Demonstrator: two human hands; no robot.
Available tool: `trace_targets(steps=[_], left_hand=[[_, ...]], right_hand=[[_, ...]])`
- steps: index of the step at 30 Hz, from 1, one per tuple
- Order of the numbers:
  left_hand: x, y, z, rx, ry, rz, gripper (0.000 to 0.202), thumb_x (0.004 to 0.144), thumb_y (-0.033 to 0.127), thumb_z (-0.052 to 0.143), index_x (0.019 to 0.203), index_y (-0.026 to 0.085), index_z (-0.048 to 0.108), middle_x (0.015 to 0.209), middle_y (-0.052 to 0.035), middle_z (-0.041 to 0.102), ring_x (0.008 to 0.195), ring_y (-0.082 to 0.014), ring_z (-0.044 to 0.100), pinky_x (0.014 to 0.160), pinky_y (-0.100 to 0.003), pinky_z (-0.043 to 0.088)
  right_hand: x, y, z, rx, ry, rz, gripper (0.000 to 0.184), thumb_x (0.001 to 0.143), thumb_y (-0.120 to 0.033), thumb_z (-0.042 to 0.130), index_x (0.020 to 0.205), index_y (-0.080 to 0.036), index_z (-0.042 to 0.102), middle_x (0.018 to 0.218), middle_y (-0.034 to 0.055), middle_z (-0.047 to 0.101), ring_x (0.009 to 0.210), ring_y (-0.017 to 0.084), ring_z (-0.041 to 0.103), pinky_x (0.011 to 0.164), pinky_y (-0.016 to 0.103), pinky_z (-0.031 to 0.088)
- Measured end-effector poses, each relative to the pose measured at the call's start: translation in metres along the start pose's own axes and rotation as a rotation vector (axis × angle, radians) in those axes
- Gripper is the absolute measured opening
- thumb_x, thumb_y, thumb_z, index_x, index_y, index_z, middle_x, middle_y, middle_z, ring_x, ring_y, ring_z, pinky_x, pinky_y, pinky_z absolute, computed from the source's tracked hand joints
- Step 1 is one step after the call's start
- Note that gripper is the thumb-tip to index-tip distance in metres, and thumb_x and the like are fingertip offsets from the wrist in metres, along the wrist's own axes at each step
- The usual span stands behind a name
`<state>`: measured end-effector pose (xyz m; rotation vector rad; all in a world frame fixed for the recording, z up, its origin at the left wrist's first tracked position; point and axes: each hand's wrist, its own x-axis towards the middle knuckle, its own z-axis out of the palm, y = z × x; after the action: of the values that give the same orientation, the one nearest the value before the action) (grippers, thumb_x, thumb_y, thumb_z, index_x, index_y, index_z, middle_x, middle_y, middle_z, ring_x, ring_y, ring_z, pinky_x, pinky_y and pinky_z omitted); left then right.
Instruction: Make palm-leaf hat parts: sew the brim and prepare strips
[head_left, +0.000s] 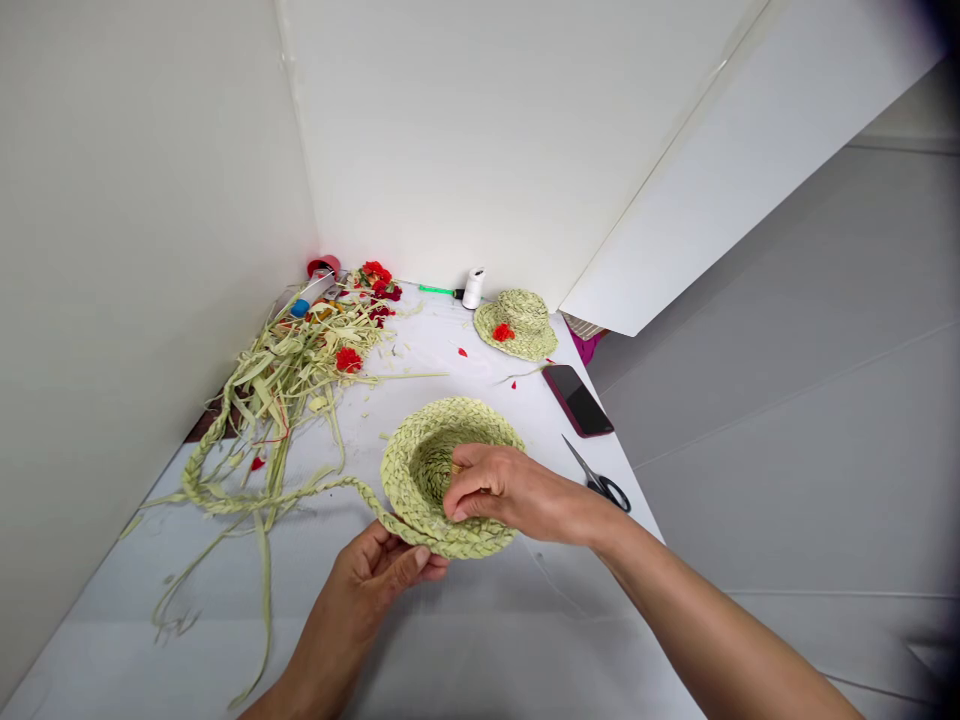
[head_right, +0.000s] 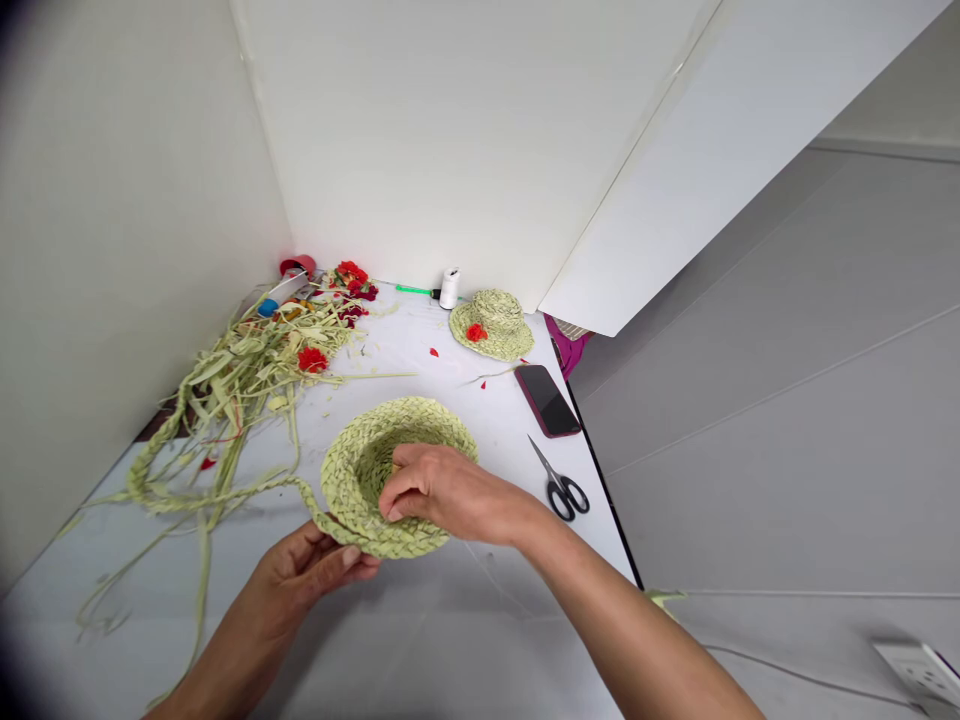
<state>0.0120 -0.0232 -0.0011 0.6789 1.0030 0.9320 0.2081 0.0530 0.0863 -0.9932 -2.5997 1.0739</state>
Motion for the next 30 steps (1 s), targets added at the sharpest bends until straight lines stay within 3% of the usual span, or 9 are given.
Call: trace_targets(steps=[11,20,26,30], left_hand=[[-0.002,0.003,-0.001,0.023,-0.049,-0.004,0.026,0.076,0.035,0.074,0.096,0.019,0.072,0.09,-0.0052,0.075,0.082,-0.0208,0.068,0.082,-0.034,0.056],[-0.002,0.012,0.004,-0.024,-0.038,-0.059,0.036,0.069,0.035,0.08,0.098,0.017,0.071,0.091,-0.0049,0.074,0.083,-0.0208,0.068,0.083,-0.033,0.056],[-0.003,0.011,0.003,-0.034,-0.049,-0.029,0.028,0.079,0.039,0.07,0.097,0.017,0.071,0.093,-0.0051,0.073,0.083,-0.0203,0.069,0.084,-0.035,0.057],[-0.004,0.01,0.003,-0.04,-0.04,-0.033,0.03,0.076,0.039,0.074,0.094,0.016,0.072,0.09,-0.0058,0.073,0.081,-0.0207,0.069,0.081,-0.034,0.058]], right_hand=[[0.015,0.018,0.002,0.278,-0.136,-0.018,0.012,0.089,-0.022,0.062,0.087,-0.017,0.072,0.08,-0.0024,0.046,0.07,0.008,0.049,0.064,0.02,0.038],[0.015,0.018,-0.006,0.181,-0.134,-0.035,0.01,0.089,-0.02,0.061,0.091,-0.018,0.071,0.083,-0.0007,0.054,0.072,0.01,0.051,0.066,0.021,0.038],[0.014,0.018,-0.009,0.171,-0.139,-0.015,0.009,0.087,-0.015,0.063,0.087,-0.017,0.072,0.08,-0.002,0.054,0.07,0.008,0.052,0.064,0.02,0.037],[0.016,0.021,-0.009,0.205,-0.168,0.003,0.01,0.087,-0.017,0.064,0.086,-0.017,0.073,0.077,-0.0024,0.051,0.067,0.008,0.049,0.062,0.02,0.037]])
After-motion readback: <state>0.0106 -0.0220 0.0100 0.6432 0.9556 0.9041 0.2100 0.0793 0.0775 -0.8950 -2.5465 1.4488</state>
